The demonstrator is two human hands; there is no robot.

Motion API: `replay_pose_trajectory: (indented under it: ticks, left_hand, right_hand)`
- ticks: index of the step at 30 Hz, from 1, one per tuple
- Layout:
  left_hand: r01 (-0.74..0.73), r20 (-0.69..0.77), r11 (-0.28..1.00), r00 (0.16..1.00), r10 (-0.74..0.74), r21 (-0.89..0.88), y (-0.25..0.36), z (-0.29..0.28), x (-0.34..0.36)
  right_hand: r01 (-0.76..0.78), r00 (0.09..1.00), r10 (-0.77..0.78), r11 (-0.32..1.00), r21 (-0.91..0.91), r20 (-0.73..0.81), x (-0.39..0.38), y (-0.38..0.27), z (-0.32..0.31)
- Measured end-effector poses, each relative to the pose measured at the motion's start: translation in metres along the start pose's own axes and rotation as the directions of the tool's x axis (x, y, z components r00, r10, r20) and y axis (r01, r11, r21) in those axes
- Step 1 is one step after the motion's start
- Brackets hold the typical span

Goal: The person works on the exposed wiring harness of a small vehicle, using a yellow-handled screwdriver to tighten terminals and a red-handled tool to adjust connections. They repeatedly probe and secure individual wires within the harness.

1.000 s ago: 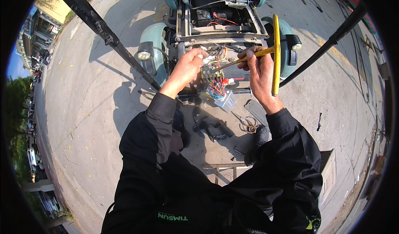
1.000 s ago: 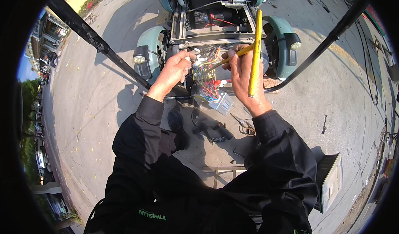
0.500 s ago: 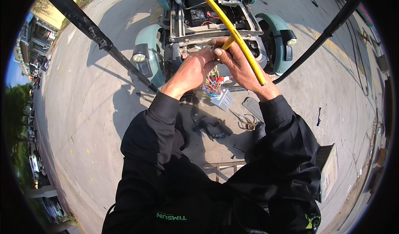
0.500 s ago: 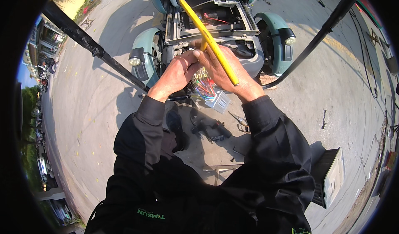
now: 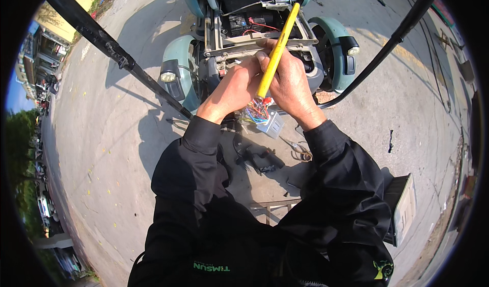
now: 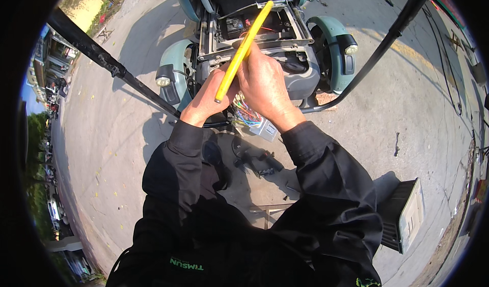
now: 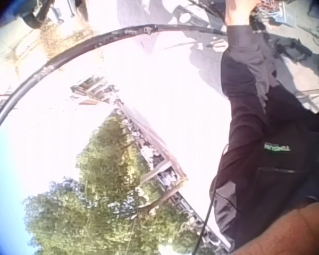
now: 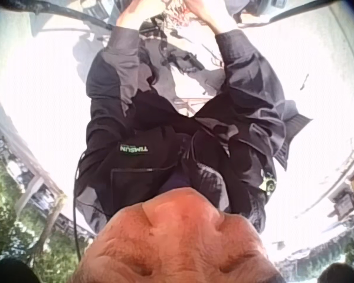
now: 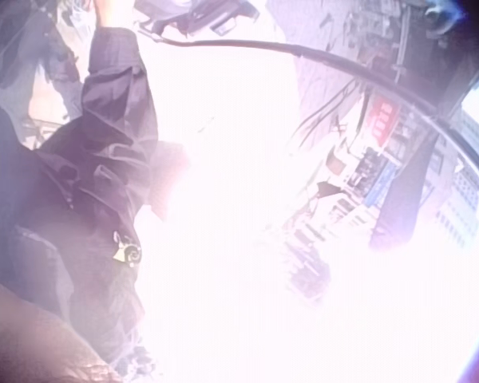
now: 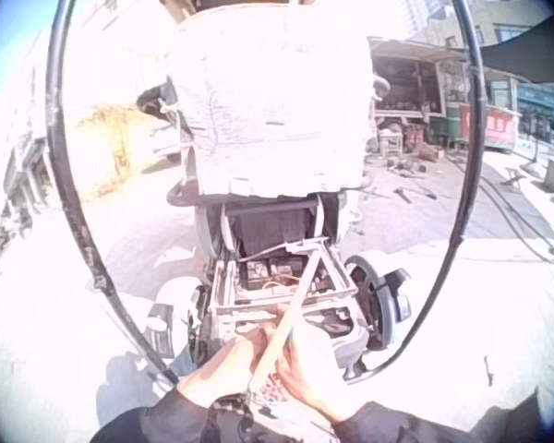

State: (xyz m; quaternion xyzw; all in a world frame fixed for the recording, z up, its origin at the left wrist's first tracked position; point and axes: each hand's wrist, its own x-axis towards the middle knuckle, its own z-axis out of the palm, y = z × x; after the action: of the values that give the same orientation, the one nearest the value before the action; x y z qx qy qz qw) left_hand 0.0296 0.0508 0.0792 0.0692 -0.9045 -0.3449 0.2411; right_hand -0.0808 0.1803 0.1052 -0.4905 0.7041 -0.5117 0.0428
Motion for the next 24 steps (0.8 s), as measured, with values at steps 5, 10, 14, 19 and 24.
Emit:
replay_pose_trajectory:
  ticks: [5, 10, 14, 19, 24]
  left_hand:
    - [-0.022, -0.076, 0.999, 0.997, 0.019, -0.047, -0.012, 0.003, 0.004]
    - [-0.062, -0.170, 0.984, 0.981, 0.091, 0.169, -0.003, 0.010, 0.005]
    - [-0.003, 0.046, 0.997, 0.999, 0.007, -0.082, 0.002, -0.003, 0.003]
    - [-0.044, -0.090, 0.995, 0.995, 0.052, 0.091, -0.002, -0.002, 0.007]
    - [0.048, -0.028, 0.986, 0.999, -0.044, 0.159, -0.003, -0.003, 0.011]
  right_hand:
    - [0.006, 0.997, 0.004, 0.991, 0.132, -0.073, -0.001, -0.005, 0.000]
    - [-0.162, 0.986, 0.164, 0.984, -0.077, 0.020, -0.002, -0.005, 0.003]
    - [0.115, 0.979, -0.092, 0.987, 0.116, -0.182, 0.000, -0.002, 0.007]
    - [-0.039, 0.998, 0.043, 0.996, 0.081, -0.041, -0.002, -0.001, 0.006]
    - [0.028, 0.998, -0.028, 1.000, 0.009, -0.064, -0.005, -0.006, 0.009]
